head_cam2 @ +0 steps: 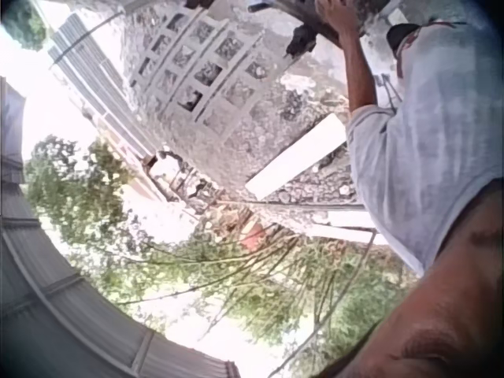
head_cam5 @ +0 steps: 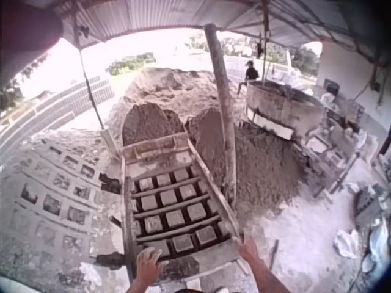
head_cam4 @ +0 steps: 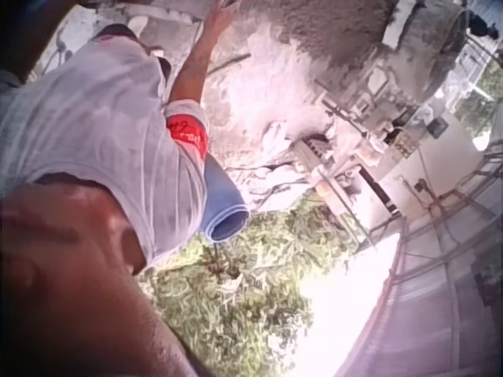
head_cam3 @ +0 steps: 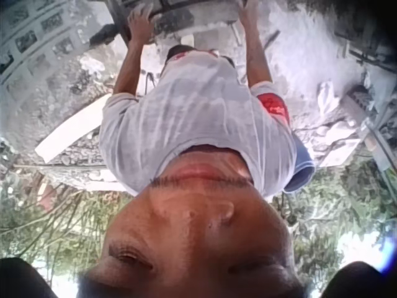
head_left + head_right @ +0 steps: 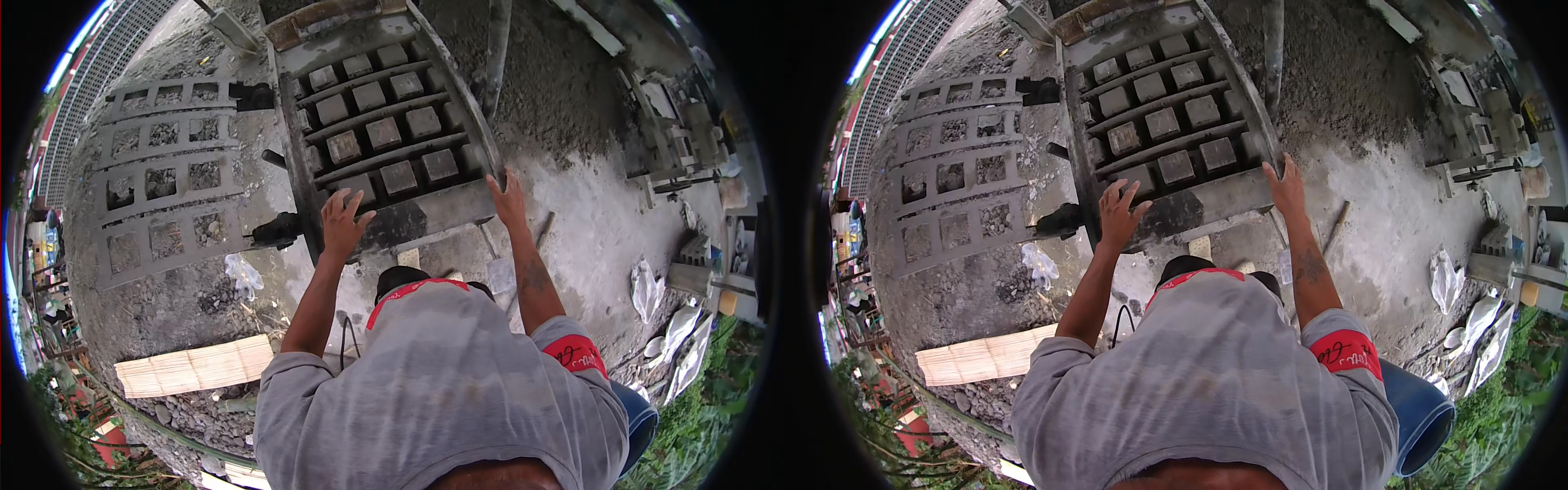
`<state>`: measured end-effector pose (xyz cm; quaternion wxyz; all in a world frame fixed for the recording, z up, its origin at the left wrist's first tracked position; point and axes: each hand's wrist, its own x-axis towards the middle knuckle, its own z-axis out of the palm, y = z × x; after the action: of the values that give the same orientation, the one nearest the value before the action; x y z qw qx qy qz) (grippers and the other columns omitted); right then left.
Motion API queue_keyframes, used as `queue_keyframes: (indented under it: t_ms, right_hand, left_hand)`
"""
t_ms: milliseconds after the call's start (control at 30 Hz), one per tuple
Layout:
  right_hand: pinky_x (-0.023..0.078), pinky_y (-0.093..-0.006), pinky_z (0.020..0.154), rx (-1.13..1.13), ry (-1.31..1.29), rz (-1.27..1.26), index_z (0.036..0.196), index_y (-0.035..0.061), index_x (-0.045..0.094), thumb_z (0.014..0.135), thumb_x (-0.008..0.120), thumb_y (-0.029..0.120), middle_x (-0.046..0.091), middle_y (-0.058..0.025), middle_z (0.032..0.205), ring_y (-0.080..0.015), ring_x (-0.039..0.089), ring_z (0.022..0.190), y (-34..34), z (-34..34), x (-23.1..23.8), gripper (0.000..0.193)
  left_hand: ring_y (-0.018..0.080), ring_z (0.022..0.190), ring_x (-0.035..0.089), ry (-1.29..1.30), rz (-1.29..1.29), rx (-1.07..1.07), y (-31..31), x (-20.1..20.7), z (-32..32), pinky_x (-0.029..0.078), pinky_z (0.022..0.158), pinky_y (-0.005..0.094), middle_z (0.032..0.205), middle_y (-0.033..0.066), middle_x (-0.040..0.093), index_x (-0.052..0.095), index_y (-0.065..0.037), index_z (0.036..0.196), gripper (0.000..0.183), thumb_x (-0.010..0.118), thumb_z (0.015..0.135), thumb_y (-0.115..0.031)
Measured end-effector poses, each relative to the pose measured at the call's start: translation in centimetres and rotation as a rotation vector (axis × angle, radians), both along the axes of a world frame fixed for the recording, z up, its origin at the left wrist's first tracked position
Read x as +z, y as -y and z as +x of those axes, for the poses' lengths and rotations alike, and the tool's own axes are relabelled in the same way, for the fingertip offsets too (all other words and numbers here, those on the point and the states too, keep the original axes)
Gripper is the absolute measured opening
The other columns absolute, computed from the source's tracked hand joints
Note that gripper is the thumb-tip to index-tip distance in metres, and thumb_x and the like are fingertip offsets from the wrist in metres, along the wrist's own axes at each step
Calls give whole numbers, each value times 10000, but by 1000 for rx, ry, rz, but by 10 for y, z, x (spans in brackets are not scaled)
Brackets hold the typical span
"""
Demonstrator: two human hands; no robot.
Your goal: The person places metal inserts into a block-making mold, slides a hopper back and forth to fill the mold with concrete mix, and operates the machine lever to compress and demold concrete blocks. Afterward, the person shovels concrete mix from a pile into the hopper using a shovel.
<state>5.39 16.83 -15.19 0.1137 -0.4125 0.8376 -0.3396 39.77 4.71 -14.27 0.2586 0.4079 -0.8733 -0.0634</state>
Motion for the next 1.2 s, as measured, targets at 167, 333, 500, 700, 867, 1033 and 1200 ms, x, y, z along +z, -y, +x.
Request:
queue_keyframes:
  t_ms: [167, 333, 500, 700, 867, 1033, 1200]
  right_hand:
    - [357, -404, 967, 75, 128, 198, 1238, -58, 445, 860, 488, 497, 497, -263, 1213, -391, 453, 1153, 18, -17, -5, 673]
    - [384, -441, 923, 27, 113, 235, 1194, -75, 476, 884, 414, 515, 523, -300, 1141, -427, 490, 1087, 24, -29, -26, 670]
    - [437, -482, 805, -23, 84, 286, 1156, -45, 509, 881, 415, 523, 574, -321, 973, -463, 548, 936, 26, -19, -20, 638]
    - [444, -493, 660, -62, 40, 360, 1018, -60, 560, 895, 463, 431, 579, -312, 781, -461, 572, 760, 33, -14, -2, 515]
    - [434, -478, 626, -130, 255, 429, 978, -74, 553, 890, 493, 388, 575, -296, 737, -464, 559, 731, 34, -21, -1, 474]
    - [402, -458, 541, -107, 282, 395, 866, -46, 511, 889, 515, 316, 539, -265, 649, -474, 528, 658, 38, -17, 9, 363]
    - [409, -445, 538, -64, 269, 412, 887, -50, 517, 893, 507, 303, 537, -269, 646, -472, 535, 657, 43, -19, 4, 353]
  left_hand:
    - [283, 1083, 460, -40, 42, 29, 0, -16, -3, 350, 895, 423, 1136, 95, 489, 645, -99, 984, 246, 652, 787, -246]
    - [278, 999, 494, -90, 21, 47, 53, -20, -36, 361, 878, 429, 997, 85, 530, 655, -87, 942, 245, 563, 864, -300]
    - [278, 953, 526, -132, 111, 57, 207, -2, -90, 409, 828, 427, 957, 93, 558, 653, -91, 954, 254, 538, 877, -304]
    - [339, 1112, 457, -159, 81, 185, 419, 19, -185, 374, 943, 469, 1189, 151, 493, 570, -73, 1135, 360, 432, 929, -334]
    - [381, 1177, 389, 142, -202, 377, 488, -10, -233, 273, 1041, 503, 1279, 216, 403, 533, -57, 1180, 437, 377, 940, -387]
    - [381, 1162, 417, 40, -131, 201, 513, -5, -256, 344, 987, 517, 1306, 197, 410, 535, -99, 1194, 498, 321, 927, -460]
    - [304, 981, 575, 303, 27, -1, 522, 13, -290, 454, 849, 454, 1067, 189, 603, 581, -4, 1057, 386, 432, 871, -307]
